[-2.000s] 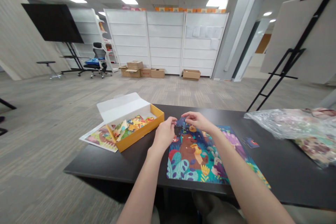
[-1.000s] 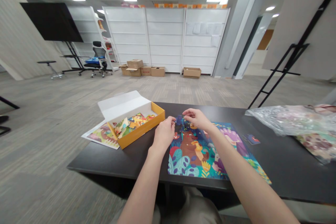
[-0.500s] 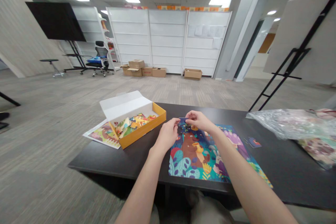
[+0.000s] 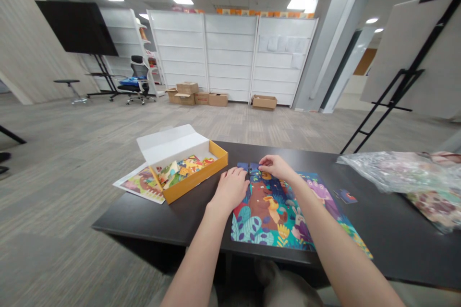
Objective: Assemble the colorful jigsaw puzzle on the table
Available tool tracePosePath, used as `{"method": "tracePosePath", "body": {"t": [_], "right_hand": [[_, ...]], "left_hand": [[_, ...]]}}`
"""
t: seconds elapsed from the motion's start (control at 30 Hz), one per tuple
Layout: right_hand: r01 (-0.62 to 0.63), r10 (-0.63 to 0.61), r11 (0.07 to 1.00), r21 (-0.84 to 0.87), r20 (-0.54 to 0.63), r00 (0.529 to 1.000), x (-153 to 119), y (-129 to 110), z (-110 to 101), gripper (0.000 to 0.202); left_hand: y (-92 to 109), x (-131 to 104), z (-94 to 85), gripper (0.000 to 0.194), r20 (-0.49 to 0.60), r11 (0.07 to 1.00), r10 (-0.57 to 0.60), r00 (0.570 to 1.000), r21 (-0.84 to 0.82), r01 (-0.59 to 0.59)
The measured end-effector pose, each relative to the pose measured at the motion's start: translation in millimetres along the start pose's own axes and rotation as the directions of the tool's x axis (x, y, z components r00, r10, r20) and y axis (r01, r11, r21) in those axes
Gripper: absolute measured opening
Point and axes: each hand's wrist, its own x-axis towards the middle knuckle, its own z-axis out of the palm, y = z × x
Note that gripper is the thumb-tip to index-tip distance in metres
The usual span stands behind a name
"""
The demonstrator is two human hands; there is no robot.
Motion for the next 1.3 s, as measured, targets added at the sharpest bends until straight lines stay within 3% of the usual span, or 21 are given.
{"method": "tracePosePath", "body": {"t": [0.23, 0.47, 1.1, 1.3], "right_hand": [[0.018, -0.018, 0.996, -0.084, -0.003, 1.000, -4, -7, 4, 0.009], [0.166, -0.157, 0.963, -0.213, 0.061, 0.986, -12, -18, 3, 0.034], [0.257, -0.240, 0.941, -0.220, 0.104, 0.965, -12, -20, 5, 0.023], [0.272, -0.255, 0.935, -0.228, 0.103, 0.961, -12, -22, 5, 0.024]], "left_hand": [[0, -2, -5.9, 0.028, 0.023, 0.999, -0.028, 0.999, -0.037, 0.029], [1, -2, -8.7, 0.027, 0.018, 0.998, -0.042, 0.999, -0.039, 0.043], [-2, -1, -8.6, 0.023, 0.007, 0.993, 0.011, 1.000, -0.119, -0.010], [2, -1, -5.4, 0.036, -0.031, 0.998, -0.028, 0.999, -0.053, 0.026]]}}
